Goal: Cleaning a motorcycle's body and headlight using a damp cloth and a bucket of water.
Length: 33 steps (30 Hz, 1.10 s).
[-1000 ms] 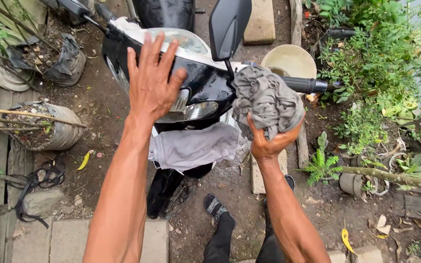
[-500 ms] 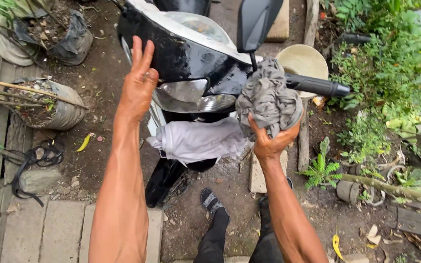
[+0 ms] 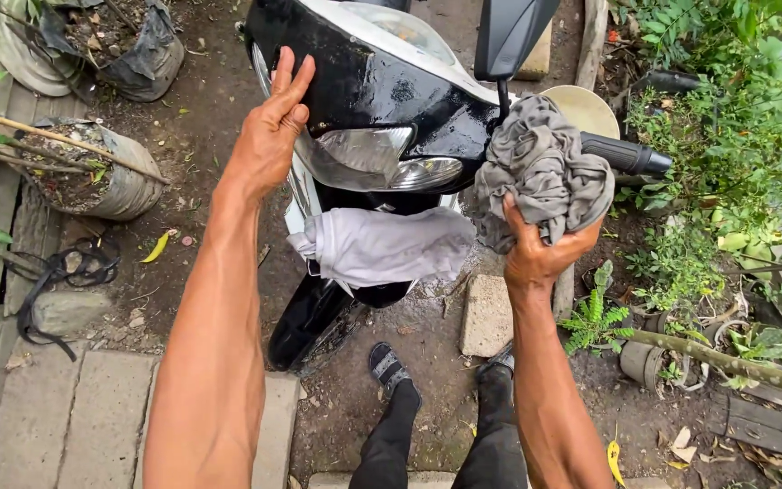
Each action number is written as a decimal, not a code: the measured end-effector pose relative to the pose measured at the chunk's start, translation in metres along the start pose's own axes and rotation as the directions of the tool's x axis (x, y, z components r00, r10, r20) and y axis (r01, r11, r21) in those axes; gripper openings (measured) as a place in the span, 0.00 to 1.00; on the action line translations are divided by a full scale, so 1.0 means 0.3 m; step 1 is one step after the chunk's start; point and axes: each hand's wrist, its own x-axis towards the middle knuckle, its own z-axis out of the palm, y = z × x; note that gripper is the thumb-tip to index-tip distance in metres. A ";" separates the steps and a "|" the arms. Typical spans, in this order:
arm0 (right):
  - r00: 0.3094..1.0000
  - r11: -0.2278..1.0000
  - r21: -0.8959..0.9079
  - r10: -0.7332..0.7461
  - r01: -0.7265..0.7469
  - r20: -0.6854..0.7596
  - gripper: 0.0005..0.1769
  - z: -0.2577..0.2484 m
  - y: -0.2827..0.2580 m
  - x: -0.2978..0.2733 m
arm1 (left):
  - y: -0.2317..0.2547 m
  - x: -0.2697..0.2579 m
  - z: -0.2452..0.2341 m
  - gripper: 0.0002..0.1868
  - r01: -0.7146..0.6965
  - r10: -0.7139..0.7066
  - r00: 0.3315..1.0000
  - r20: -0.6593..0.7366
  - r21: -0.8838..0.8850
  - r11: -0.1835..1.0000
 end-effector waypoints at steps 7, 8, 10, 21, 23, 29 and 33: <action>1.000 0.999 0.040 -0.005 0.005 0.010 0.45 -0.015 -0.010 0.026 | 0.079 -0.007 0.037 0.31 0.156 -0.138 0.980 -0.146 0.124 0.980; 1.000 0.999 0.035 -0.017 0.016 0.021 0.44 -0.016 -0.010 0.026 | 0.062 -0.018 0.039 0.32 0.088 -0.064 0.984 -0.164 0.141 0.986; 0.999 0.999 0.018 -0.029 0.028 0.029 0.44 -0.004 -0.009 0.030 | 0.101 -0.017 0.028 0.32 0.100 -0.073 0.986 -0.149 0.182 0.978; 0.989 0.979 -0.169 -0.092 0.111 0.118 0.49 0.147 -0.144 0.079 | 0.247 0.081 0.093 0.25 0.066 0.012 0.985 -0.170 0.443 0.894; 0.986 0.994 -0.102 -0.029 0.046 0.164 0.45 0.191 -0.192 0.055 | 0.285 0.114 0.145 0.26 -0.073 0.118 0.992 -0.036 0.595 0.800; 0.796 0.658 -0.450 -0.456 0.603 0.399 0.27 0.253 -0.071 -0.110 | 0.314 0.193 0.084 0.22 0.030 -0.133 0.980 0.144 0.562 0.826; 0.700 0.493 -0.509 -0.373 0.706 0.609 0.32 0.391 -0.171 -0.134 | 0.339 0.233 0.008 0.21 0.051 -0.220 0.949 0.228 0.575 0.817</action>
